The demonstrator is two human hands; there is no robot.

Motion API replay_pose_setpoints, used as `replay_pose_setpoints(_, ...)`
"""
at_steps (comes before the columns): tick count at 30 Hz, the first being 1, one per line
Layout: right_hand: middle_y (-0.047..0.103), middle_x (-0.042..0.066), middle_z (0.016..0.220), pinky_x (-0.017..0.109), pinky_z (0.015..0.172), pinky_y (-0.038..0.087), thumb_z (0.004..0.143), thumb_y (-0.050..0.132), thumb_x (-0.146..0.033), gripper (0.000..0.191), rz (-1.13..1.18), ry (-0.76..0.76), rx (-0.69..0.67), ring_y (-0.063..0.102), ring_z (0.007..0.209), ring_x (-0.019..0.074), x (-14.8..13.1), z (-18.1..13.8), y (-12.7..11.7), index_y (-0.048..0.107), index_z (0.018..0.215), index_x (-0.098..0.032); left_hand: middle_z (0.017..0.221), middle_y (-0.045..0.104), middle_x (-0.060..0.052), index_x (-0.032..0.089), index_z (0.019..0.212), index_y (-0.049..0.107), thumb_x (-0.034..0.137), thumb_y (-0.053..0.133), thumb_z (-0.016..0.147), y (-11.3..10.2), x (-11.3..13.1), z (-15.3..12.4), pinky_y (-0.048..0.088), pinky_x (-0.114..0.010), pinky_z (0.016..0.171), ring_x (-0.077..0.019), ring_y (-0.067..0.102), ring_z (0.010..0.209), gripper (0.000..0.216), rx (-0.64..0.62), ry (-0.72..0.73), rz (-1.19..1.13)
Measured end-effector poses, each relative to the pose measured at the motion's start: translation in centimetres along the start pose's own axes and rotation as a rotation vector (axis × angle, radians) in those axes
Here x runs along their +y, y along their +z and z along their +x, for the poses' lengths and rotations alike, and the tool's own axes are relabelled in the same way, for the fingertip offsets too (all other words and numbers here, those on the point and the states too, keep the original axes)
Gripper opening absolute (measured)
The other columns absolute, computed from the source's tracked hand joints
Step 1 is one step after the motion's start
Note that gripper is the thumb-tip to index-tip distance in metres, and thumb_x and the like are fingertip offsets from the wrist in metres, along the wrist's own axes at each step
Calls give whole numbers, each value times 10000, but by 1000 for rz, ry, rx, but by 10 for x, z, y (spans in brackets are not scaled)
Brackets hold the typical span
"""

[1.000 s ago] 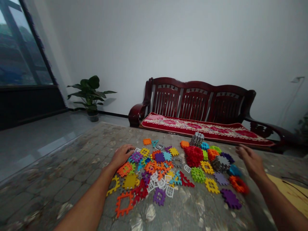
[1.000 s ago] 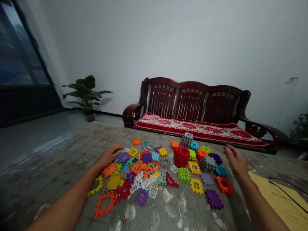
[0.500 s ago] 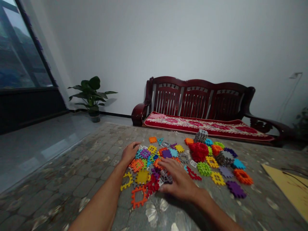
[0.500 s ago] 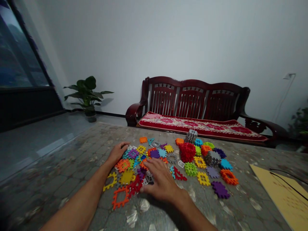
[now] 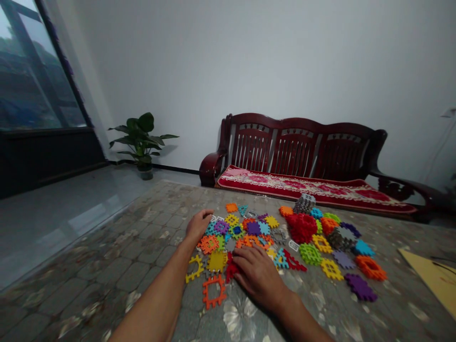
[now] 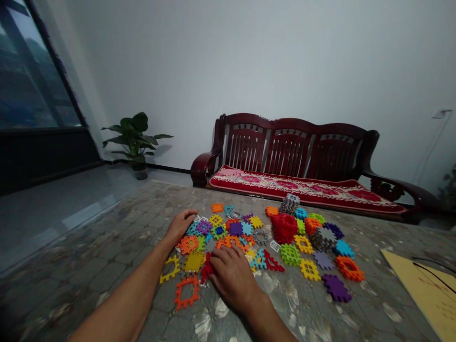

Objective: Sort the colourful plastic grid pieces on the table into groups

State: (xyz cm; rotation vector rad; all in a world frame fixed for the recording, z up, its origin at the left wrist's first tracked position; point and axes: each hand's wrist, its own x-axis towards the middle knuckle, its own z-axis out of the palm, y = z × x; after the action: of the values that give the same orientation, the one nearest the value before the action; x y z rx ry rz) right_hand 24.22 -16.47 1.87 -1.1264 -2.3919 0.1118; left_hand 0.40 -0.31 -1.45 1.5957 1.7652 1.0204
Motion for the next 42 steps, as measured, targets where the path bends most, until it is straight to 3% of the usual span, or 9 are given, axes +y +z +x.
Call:
replay_pose_setpoints(4, 713, 80, 1143, 399, 935, 515, 939, 499, -189, 254, 78, 56, 222, 654, 1057, 226, 13, 5, 2, 673, 1118, -240, 1136, 746, -40, 220, 1125, 712, 299, 552, 838, 0, 2, 0, 503, -314, 900, -204, 676, 1005, 338, -3, -3, 14)
replay_pose_setpoints(9, 723, 88, 1026, 394, 862, 555, 935, 515, -286, 227, 274, 316, 485, 676, 952, 235, 37, 11, 2, 687, 1068, -222, 1151, 742, -41, 217, 1132, 710, 289, 538, 845, -2, 5, -1, 493, -317, 930, -202, 670, 1037, 343, -15, -5, 39)
replay_pose_setpoints(13, 703, 106, 1109, 462, 915, 533, 902, 540, -321, 304, 297, 464, 561, 652, 1012, 266, 55, 7, 6, 668, 1156, -213, 1147, 743, -32, 229, 1122, 716, 294, 539, 843, -2, 5, -1, 483, -319, 951, -203, 668, 1046, 337, -15, -2, 44)
replay_pose_setpoints(17, 664, 108, 1213, 526, 1012, 460, 882, 501, -237, 382, 164, 467, 596, 591, 1137, 281, 58, 2, 3, 634, 1240, -219, 1129, 750, -27, 234, 1111, 723, 290, 542, 846, -1, 5, -1, 483, -315, 942, -202, 671, 1035, 326, -9, -3, 51)
replay_pose_setpoints(24, 672, 73, 1200, 506, 990, 458, 840, 552, -151, 354, 51, 179, 346, 566, 1143, 281, 10, -1, -1, 669, 1152, -270, 1149, 744, -30, 235, 1117, 722, 280, 537, 857, -4, 12, -5, 474, -304, 936, -203, 669, 1044, 323, -19, -4, 79)
replay_pose_setpoints(28, 670, 73, 1214, 516, 1004, 441, 839, 545, -131, 339, -13, 178, 236, 543, 1159, 291, 0, -2, 8, 685, 1118, -263, 1144, 746, -39, 228, 1119, 724, 279, 538, 862, -5, 14, -7, 480, -303, 908, -210, 673, 1030, 321, -27, -6, 104)
replay_pose_setpoints(35, 673, 53, 1222, 482, 1059, 380, 885, 565, -175, 282, -41, 163, 224, 494, 1226, 272, -5, -1, 6, 678, 1129, -261, 1140, 749, -26, 232, 1113, 722, 258, 538, 872, -5, 16, -8, 471, -283, 916, -192, 670, 1030, 305, -18, -7, 114)
replay_pose_setpoints(40, 652, 25, 1277, 460, 1113, 314, 824, 716, -364, 489, 52, 89, 63, 469, 1257, 266, -22, 4, 7, 591, 1292, -291, 1142, 748, -25, 231, 1104, 723, 252, 552, 867, -6, 19, -10, 470, -274, 905, -186, 669, 1029, 293, -21, -17, 105)
replay_pose_setpoints(42, 663, 31, 1249, 452, 1104, 318, 838, 704, -346, 449, 56, 101, 36, 485, 1228, 259, -23, 7, 9, 601, 1271, -279, 1142, 747, -23, 235, 1103, 723, 257, 552, 867, -7, 19, -10, 467, -276, 909, -188, 669, 1030, 292, -22, -22, 106)
